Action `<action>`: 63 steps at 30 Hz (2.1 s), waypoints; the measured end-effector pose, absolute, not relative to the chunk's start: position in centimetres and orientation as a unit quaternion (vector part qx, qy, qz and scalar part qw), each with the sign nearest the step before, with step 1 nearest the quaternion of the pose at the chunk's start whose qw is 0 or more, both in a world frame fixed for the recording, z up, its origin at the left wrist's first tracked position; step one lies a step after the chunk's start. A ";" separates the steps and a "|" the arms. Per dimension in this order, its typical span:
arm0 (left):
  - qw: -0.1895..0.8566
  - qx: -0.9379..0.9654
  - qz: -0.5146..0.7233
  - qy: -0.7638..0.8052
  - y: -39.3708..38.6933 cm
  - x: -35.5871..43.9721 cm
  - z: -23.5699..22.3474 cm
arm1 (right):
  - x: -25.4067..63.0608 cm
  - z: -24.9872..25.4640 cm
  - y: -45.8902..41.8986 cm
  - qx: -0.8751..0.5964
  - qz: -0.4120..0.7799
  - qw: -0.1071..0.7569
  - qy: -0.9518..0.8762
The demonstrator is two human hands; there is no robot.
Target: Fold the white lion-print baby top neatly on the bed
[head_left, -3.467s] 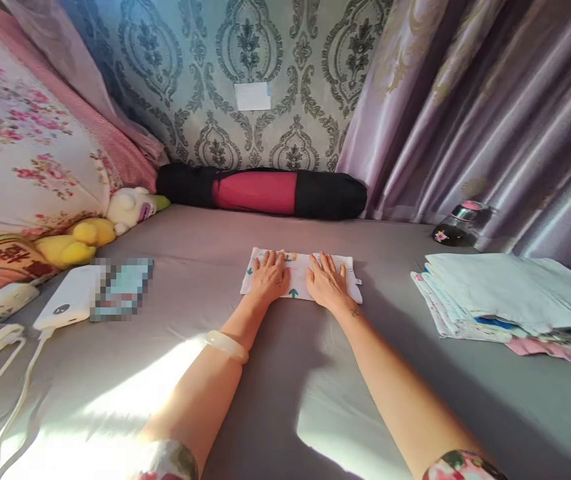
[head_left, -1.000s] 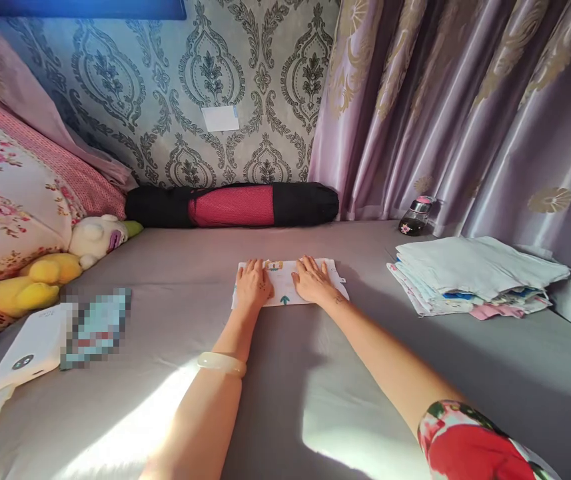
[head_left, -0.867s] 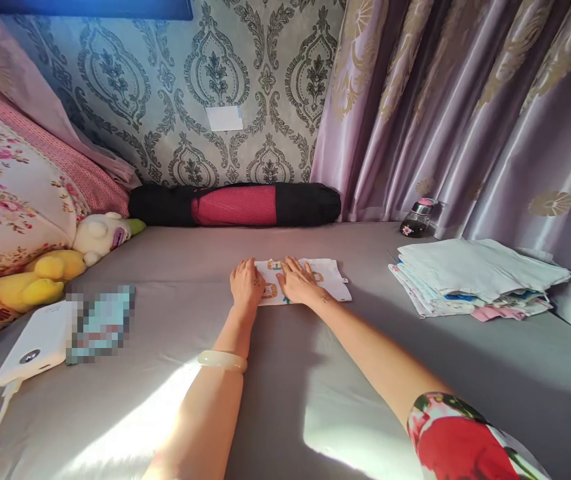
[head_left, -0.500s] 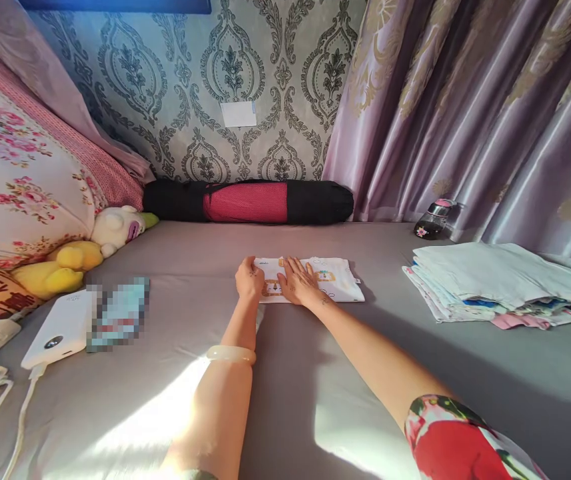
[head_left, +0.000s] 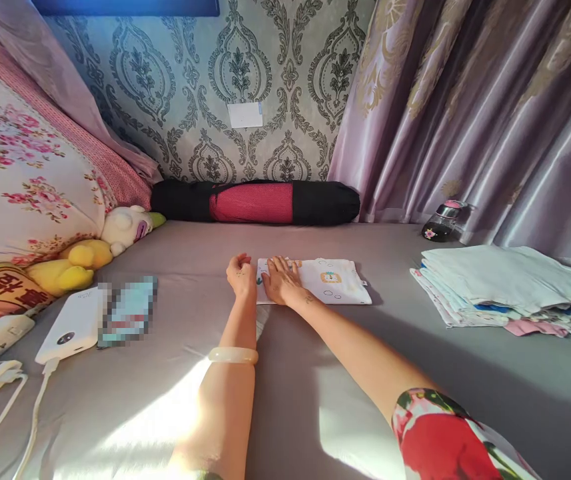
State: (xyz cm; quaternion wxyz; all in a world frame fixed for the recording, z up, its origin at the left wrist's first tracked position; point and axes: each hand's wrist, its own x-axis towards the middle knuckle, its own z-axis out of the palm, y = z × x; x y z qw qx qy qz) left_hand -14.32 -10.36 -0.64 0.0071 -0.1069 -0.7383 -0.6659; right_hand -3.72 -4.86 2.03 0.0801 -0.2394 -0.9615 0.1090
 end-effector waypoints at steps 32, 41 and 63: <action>0.013 -0.085 -0.698 -0.711 -10.8 -13.8 0.8 | -5.1 1.6 -7.2 -0.189 0.099 0.080 -0.974; 0.033 -0.109 -0.689 -0.716 -10.4 -13.7 0.3 | -3.4 2.3 -4.6 -0.229 0.104 0.104 -0.962; -0.016 -0.182 -0.599 -0.780 -10.4 -11.8 1.5 | -0.4 2.0 -1.6 -0.218 0.147 0.062 -0.963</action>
